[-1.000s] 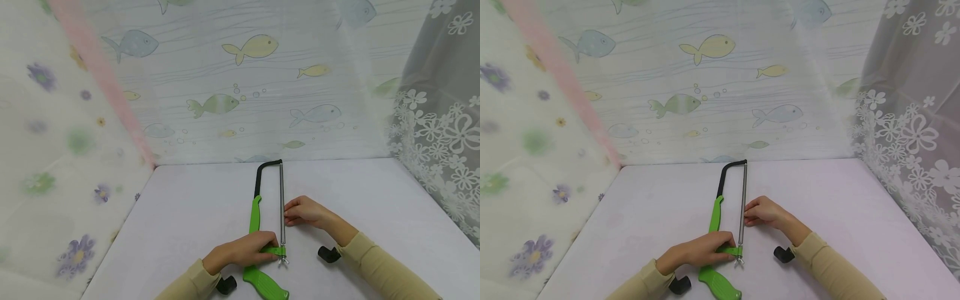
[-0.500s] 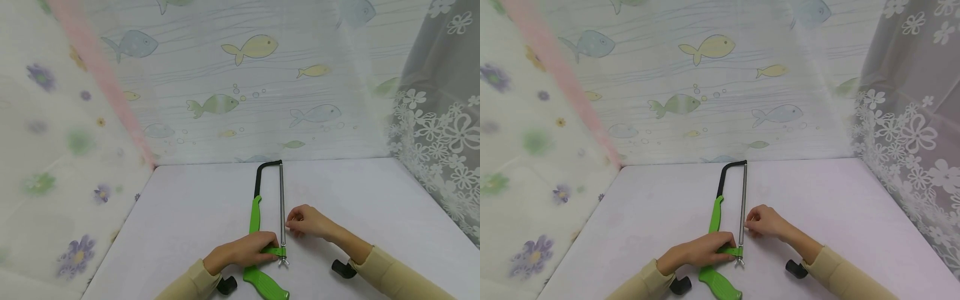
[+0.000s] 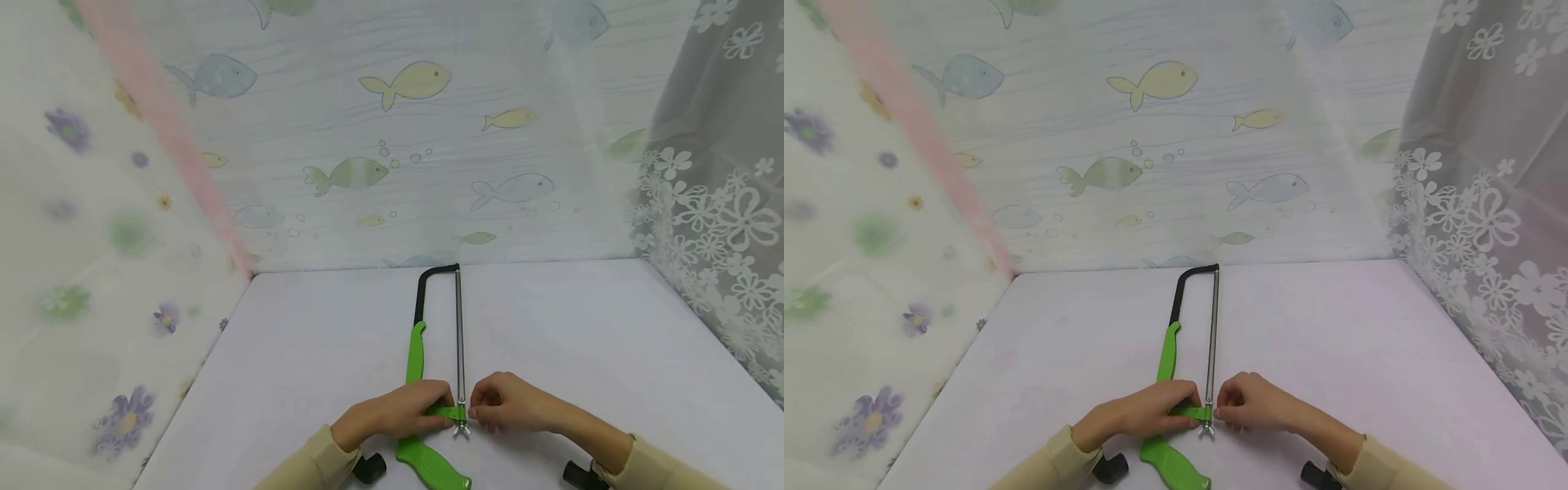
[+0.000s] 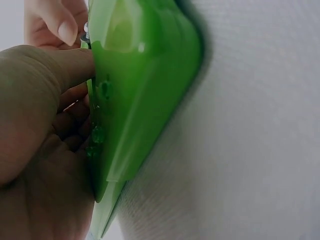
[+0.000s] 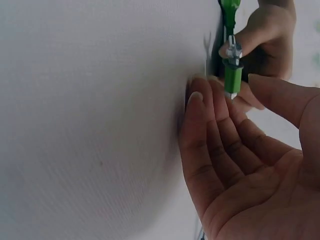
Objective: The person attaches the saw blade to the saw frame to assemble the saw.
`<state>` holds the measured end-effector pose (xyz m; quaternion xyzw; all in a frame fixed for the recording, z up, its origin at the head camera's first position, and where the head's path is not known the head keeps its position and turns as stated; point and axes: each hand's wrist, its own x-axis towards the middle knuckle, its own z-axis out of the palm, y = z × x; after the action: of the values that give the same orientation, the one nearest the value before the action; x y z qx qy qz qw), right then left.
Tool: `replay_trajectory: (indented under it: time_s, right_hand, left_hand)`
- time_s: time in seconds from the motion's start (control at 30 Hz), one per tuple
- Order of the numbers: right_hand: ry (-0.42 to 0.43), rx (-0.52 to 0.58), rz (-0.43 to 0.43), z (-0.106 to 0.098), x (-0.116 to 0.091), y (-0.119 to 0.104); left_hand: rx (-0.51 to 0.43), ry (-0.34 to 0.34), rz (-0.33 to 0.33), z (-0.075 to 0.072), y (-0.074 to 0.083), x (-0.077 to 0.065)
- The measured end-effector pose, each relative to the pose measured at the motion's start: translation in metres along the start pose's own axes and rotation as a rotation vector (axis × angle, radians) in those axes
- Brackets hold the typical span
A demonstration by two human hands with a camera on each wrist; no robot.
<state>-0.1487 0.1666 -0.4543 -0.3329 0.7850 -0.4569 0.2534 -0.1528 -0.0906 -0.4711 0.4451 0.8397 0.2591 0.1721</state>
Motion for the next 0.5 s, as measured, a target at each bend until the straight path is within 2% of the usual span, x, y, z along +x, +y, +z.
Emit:
replay_trajectory:
  time_s: [0.5]
  right_hand:
    - [-0.080, 0.064, -0.011, 0.013, -0.003, 0.002]
  left_hand:
    - [0.020, 0.006, 0.011, 0.001, -0.001, -0.001]
